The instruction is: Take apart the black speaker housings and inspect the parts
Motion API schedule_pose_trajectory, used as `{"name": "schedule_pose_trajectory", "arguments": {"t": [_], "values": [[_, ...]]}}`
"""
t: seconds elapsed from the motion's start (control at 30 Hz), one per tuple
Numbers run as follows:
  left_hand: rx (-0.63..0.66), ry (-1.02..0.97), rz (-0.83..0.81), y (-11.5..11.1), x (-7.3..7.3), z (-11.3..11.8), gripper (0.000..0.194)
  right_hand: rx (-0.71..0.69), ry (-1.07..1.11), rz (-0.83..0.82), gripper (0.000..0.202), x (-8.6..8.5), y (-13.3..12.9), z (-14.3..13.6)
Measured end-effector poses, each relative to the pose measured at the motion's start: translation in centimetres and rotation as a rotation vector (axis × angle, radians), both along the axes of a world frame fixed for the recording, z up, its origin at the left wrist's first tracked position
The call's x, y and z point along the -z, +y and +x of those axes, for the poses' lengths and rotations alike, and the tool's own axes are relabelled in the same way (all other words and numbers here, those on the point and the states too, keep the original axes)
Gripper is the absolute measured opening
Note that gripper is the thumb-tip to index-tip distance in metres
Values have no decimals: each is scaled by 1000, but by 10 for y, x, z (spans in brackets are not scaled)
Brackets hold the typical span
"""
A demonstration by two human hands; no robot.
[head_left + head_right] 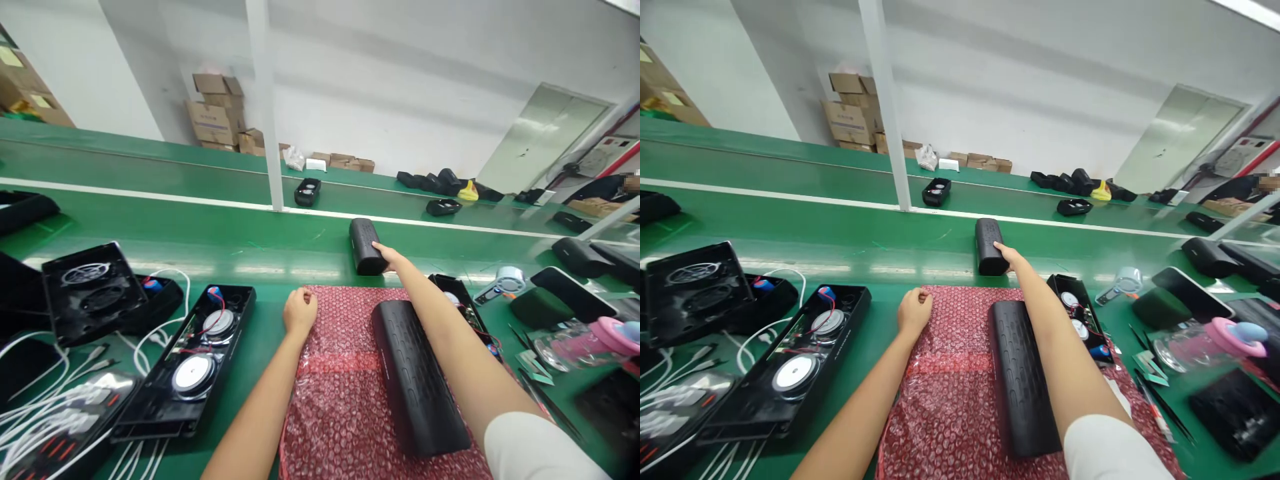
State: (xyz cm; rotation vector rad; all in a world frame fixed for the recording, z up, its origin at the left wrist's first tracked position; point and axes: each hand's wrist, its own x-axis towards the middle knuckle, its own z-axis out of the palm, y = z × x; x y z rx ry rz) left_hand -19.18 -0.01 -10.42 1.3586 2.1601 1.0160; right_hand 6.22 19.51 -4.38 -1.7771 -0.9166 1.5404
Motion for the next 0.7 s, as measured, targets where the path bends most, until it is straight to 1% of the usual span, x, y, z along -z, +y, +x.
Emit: {"name": "schedule_pose_trajectory", "arguments": {"t": [0.23,0.43,0.53,0.63,0.7], "values": [[0,25,-30,2,-1,0,10,30,117,9,36,7,-9,33],[14,53,-48,1,-1,2,12,44,96,36,37,9,-16,45],[15,58,-53,1,-2,3,12,30,29,32,38,5,-13,39],[17,69,-66,2,-2,2,13,13,-81,51,39,0,-8,21],[22,83,-75,3,-3,1,14,10,-162,100,38,-4,-5,9]]}}
